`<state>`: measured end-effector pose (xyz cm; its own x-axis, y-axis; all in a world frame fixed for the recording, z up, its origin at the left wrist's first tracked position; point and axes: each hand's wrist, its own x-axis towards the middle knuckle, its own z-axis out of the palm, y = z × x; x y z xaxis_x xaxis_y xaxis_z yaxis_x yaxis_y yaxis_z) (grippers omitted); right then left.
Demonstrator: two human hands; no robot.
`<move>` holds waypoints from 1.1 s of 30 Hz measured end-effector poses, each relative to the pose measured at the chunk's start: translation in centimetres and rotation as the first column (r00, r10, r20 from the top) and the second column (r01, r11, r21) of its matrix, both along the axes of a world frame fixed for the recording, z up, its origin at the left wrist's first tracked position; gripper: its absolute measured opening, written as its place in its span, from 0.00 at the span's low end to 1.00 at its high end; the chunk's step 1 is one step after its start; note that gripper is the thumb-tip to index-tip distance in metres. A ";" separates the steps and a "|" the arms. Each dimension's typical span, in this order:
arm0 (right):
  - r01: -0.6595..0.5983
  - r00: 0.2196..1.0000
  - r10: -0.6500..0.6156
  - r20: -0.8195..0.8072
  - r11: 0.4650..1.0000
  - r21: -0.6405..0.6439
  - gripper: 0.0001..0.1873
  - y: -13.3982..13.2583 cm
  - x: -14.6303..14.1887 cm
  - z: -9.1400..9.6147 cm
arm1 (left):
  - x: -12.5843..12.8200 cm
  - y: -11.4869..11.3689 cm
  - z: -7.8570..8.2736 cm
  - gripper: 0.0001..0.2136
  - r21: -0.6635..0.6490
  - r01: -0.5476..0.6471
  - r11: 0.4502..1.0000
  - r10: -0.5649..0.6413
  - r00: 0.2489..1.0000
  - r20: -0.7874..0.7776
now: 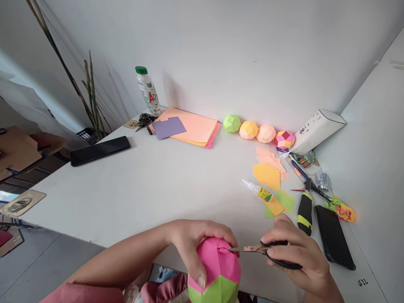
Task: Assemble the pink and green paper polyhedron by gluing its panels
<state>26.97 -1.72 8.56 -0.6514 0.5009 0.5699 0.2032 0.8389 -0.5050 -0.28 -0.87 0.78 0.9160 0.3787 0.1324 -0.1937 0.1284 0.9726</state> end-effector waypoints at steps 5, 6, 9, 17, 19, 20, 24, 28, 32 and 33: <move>-0.008 1.000 0.008 -0.002 1.000 0.017 0.05 0.5 -0.2 -0.1 | 0.0 0.0 -0.1 0.43 -0.012 0.013 1.000 -0.013 1.000 0.008; -0.009 1.000 0.009 -0.009 1.000 0.019 0.05 0.6 -0.3 -0.1 | 0.0 0.0 -0.2 0.43 -0.016 0.016 1.000 -0.016 1.000 0.011; -0.004 0.999 0.005 -0.047 1.000 0.023 0.04 0.8 -0.5 -0.3 | -0.1 0.0 -0.2 0.43 -0.030 0.029 0.999 -0.028 0.999 0.030; -0.005 0.999 0.007 -0.041 0.999 0.039 0.06 0.6 -0.5 -0.7 | -0.1 0.1 0.2 0.43 -0.018 0.047 0.999 -0.046 0.999 0.019; -0.007 0.999 0.008 -0.032 1.000 0.023 0.06 0.5 -0.3 -0.8 | -0.1 0.0 0.1 0.43 -0.033 0.051 0.998 -0.051 0.999 0.005; -0.008 0.999 0.008 -0.033 1.000 0.003 0.06 0.4 -0.2 -0.9 | -0.1 0.0 0.1 0.43 -0.041 0.052 0.998 -0.052 0.999 -0.002; -0.028 0.999 0.024 -0.036 0.995 -0.098 0.05 0.2 0.1 -1.0 | -0.1 0.0 0.0 0.43 -0.065 0.051 0.997 -0.051 0.999 -0.004; -0.045 0.998 0.048 0.028 0.993 -0.105 0.11 0.3 0.1 -0.5 | -0.1 0.1 0.0 0.43 -0.072 0.057 0.996 -0.058 0.998 -0.008; -0.073 0.989 0.089 0.114 0.987 -0.143 0.22 0.3 0.1 -0.1 | -0.1 0.1 0.1 0.43 -0.067 0.050 0.997 -0.050 0.999 -0.010; -0.080 0.988 0.097 0.124 0.987 -0.141 0.21 0.3 0.2 -0.1 | -0.1 0.1 0.1 0.43 -0.061 0.046 0.997 -0.046 0.999 -0.006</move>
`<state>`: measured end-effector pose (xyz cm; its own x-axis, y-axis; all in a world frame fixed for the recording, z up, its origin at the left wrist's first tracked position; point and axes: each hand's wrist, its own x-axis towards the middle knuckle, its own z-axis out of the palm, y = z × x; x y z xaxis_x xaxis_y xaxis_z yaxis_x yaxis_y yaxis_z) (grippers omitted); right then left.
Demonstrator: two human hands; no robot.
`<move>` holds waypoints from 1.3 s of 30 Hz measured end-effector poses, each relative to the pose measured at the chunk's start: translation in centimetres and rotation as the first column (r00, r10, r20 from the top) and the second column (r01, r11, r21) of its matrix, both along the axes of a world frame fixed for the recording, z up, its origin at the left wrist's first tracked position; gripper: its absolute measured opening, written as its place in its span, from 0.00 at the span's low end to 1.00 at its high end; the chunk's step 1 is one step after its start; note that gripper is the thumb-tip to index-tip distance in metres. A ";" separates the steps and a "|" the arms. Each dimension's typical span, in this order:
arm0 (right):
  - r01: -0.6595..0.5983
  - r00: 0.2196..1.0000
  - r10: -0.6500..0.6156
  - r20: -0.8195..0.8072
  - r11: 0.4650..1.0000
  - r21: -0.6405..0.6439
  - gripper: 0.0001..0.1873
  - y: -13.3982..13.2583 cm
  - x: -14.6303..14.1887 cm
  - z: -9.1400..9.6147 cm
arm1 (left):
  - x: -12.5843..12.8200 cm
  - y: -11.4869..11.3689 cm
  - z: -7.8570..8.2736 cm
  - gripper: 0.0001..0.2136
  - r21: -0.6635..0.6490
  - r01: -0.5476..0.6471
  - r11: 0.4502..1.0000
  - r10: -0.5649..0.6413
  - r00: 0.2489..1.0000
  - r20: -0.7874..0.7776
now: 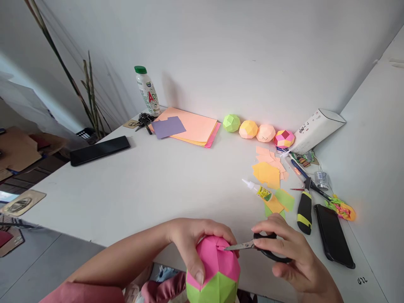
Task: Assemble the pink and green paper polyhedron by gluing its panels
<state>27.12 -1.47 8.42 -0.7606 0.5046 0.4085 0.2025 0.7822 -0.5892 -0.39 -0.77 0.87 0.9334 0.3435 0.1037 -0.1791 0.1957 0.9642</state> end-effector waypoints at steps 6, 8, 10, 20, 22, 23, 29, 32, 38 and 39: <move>0.004 1.000 -0.003 -0.021 0.997 0.072 0.15 -0.3 0.2 -0.1 | 0.0 -0.1 0.2 0.41 0.016 -0.017 1.000 0.017 0.999 -0.031; 0.015 1.000 -0.013 -0.025 0.995 0.094 0.15 -0.4 0.2 0.0 | -0.1 -0.1 0.4 0.41 0.013 -0.015 1.000 0.015 0.999 -0.039; 0.022 1.000 -0.019 -0.024 0.992 0.127 0.14 -0.5 0.1 0.0 | -0.1 -0.1 0.5 0.40 0.015 -0.016 1.000 0.017 0.999 -0.042; 0.127 0.990 -0.140 0.008 0.923 0.362 0.10 -1.2 -0.4 0.5 | 0.0 -0.1 0.6 0.39 0.003 -0.060 0.998 0.060 0.997 -0.053; 0.146 0.986 -0.165 0.015 0.908 0.394 0.10 -1.5 -0.5 0.7 | 0.0 -0.1 0.7 0.39 -0.007 -0.073 0.997 0.073 0.995 -0.068; 0.156 0.984 -0.179 0.017 0.900 0.408 0.09 -1.7 -0.5 0.7 | 0.1 -0.1 0.8 0.39 -0.014 -0.082 0.997 0.080 0.994 -0.079; 0.170 0.967 -0.242 0.075 0.841 0.514 0.09 -2.9 -0.1 0.2 | 0.1 -0.1 1.4 0.39 -0.056 -0.145 0.988 0.136 0.980 -0.142; 0.183 0.963 -0.261 0.065 0.813 0.553 0.10 -3.0 0.1 0.0 | 0.1 -0.1 1.6 0.40 -0.059 -0.179 0.982 0.168 0.973 -0.160; 0.184 0.967 -0.251 0.055 0.826 0.533 0.12 -2.4 0.6 -0.2 | 0.3 -0.2 1.6 0.40 -0.015 -0.210 0.978 0.205 0.966 -0.157; 0.182 0.967 -0.249 0.056 0.828 0.531 0.12 -2.4 0.6 -0.2 | 0.3 -0.2 1.6 0.40 -0.005 -0.212 0.977 0.209 0.965 -0.160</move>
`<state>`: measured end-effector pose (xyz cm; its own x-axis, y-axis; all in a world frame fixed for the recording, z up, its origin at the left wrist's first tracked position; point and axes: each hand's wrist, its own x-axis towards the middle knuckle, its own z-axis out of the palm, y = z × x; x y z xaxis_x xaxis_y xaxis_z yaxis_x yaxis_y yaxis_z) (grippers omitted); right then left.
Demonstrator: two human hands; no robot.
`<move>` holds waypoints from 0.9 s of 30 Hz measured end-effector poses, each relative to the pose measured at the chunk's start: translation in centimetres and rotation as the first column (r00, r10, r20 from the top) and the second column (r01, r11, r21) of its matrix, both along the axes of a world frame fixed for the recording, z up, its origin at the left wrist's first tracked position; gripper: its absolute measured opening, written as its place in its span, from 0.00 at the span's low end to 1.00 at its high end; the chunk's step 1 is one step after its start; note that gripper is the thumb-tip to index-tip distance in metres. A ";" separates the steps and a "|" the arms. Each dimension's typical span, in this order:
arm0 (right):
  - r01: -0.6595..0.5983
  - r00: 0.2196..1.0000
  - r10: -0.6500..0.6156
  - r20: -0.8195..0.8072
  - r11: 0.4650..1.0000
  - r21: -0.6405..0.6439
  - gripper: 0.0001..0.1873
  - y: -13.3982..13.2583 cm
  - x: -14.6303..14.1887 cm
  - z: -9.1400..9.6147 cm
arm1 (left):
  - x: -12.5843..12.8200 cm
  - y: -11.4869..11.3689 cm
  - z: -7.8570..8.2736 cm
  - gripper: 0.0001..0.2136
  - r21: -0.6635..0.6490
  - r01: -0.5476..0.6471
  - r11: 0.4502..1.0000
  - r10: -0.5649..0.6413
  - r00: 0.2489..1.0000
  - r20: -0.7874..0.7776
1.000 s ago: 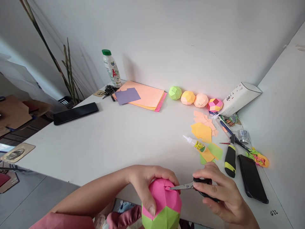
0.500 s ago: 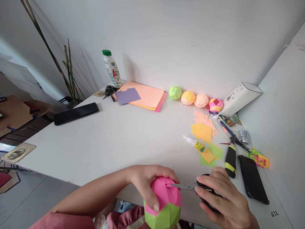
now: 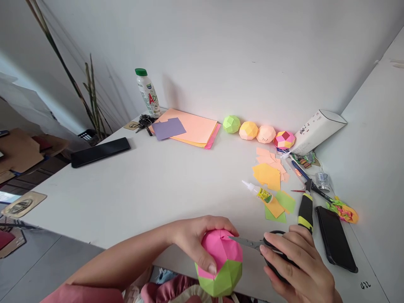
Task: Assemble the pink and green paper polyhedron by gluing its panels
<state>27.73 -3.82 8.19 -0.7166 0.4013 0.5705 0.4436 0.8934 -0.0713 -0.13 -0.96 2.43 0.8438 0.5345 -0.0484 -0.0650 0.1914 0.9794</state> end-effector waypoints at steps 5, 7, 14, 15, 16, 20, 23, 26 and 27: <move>0.005 0.999 -0.005 0.042 1.000 0.019 0.11 0.0 -0.4 0.0 | -0.1 -0.1 -0.2 0.40 0.043 -0.004 0.999 0.005 0.999 -0.036; 0.004 0.998 -0.008 0.069 0.999 0.051 0.10 -0.1 -0.7 0.1 | -0.1 0.0 -0.2 0.40 0.065 -0.013 0.998 0.016 0.999 -0.046; -0.012 0.972 -0.035 0.234 0.980 0.197 0.08 -0.9 -1.1 -0.1 | -0.1 0.2 0.0 0.39 0.092 -0.023 0.995 0.029 0.998 -0.063; -0.014 0.969 -0.039 0.243 0.977 0.212 0.08 -1.0 -1.1 -0.1 | -0.1 0.2 0.1 0.39 0.086 -0.024 0.996 0.029 0.998 -0.062; -0.015 0.968 -0.042 0.246 0.975 0.224 0.08 -1.1 -1.0 -0.2 | -0.1 0.2 0.1 0.38 0.076 -0.023 0.997 0.028 0.998 -0.060; -0.008 0.978 -0.037 0.208 0.978 0.207 0.09 -0.9 -0.4 -0.2 | -0.1 0.3 0.2 0.39 0.021 -0.019 1.000 0.020 0.999 -0.045; 0.011 0.993 -0.029 0.118 0.989 0.148 0.10 -0.8 0.2 -0.2 | -0.1 0.3 0.2 0.40 -0.002 -0.021 1.000 0.020 0.999 -0.029; 0.034 0.999 -0.034 -0.002 0.998 0.056 0.13 -0.5 0.7 0.0 | -0.1 0.2 0.0 0.39 0.018 -0.024 1.000 0.024 1.000 -0.007; 0.043 0.998 -0.042 -0.045 0.999 0.021 0.13 -0.3 0.7 0.1 | -0.1 0.1 0.0 0.39 0.028 -0.030 0.999 0.030 1.000 -0.001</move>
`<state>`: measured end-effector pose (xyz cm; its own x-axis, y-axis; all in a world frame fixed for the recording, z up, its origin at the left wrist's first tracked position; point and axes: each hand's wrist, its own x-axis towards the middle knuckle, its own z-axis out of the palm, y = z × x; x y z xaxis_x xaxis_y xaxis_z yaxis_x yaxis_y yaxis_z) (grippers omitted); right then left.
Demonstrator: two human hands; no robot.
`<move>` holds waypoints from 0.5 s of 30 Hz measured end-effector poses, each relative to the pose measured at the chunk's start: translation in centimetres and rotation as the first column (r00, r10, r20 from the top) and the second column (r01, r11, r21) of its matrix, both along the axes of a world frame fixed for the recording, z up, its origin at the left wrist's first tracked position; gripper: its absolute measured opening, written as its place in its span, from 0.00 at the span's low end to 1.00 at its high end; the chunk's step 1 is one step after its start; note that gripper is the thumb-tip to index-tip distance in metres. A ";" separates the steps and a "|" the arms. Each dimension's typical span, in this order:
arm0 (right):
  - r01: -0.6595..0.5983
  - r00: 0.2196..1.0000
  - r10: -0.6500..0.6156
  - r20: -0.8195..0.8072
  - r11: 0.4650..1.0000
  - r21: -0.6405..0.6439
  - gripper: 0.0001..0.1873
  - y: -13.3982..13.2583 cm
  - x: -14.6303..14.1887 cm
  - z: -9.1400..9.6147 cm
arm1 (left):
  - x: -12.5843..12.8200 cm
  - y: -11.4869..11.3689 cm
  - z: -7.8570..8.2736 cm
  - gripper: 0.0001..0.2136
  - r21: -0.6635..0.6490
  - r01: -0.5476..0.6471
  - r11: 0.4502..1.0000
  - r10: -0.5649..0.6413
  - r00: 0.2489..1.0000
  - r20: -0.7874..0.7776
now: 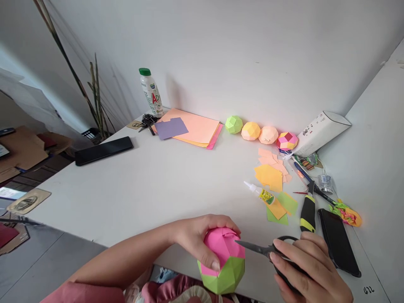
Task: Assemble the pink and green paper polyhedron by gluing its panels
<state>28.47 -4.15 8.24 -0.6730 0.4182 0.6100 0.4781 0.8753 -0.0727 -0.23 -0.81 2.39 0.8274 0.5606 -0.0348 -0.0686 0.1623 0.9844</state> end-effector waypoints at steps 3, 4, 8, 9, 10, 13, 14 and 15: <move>0.064 0.993 -0.073 -0.093 0.994 -0.090 0.15 1.1 -0.2 -0.1 | 0.1 -0.1 -0.2 0.39 0.062 -0.038 0.997 0.038 0.999 0.001; 0.106 0.988 -0.117 -0.098 0.988 -0.113 0.15 1.7 -0.3 -0.4 | 0.2 -0.1 -0.2 0.39 0.101 -0.059 0.993 0.060 0.998 -0.007; 0.268 0.963 -0.266 0.037 0.953 -0.143 0.10 4.0 -1.1 -2.6 | 0.6 -0.2 -0.2 0.38 0.306 -0.144 0.941 0.165 0.985 -0.047; 0.293 0.955 -0.283 0.084 0.945 -0.146 0.10 4.5 -1.3 -3.3 | 0.7 -0.2 -0.2 0.38 0.355 -0.160 0.921 0.190 0.980 -0.051; 0.309 0.949 -0.295 0.113 0.940 -0.141 0.10 4.8 -1.5 -3.9 | 0.8 -0.2 -0.2 0.38 0.403 -0.177 0.898 0.214 0.976 -0.049; 0.350 0.936 -0.342 0.082 0.926 -0.139 0.08 4.8 -2.4 -5.0 | 1.1 -0.2 -0.6 0.39 0.537 -0.230 0.812 0.292 0.956 -0.032; 0.342 0.939 -0.343 0.028 0.924 -0.171 0.08 4.5 -2.8 -5.1 | 1.2 -0.2 -0.8 0.38 0.572 -0.247 0.782 0.318 0.948 -0.026; 0.318 0.941 -0.335 -0.040 0.919 -0.233 0.09 4.1 -3.3 -5.1 | 1.3 -0.2 -1.0 0.38 0.604 -0.260 0.753 0.340 0.940 -0.019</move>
<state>25.18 -0.02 3.15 -0.4306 0.7361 0.5223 0.7197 0.6292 -0.2935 1.09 -1.02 1.41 0.6242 0.7234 0.2949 0.1099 -0.4550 0.8837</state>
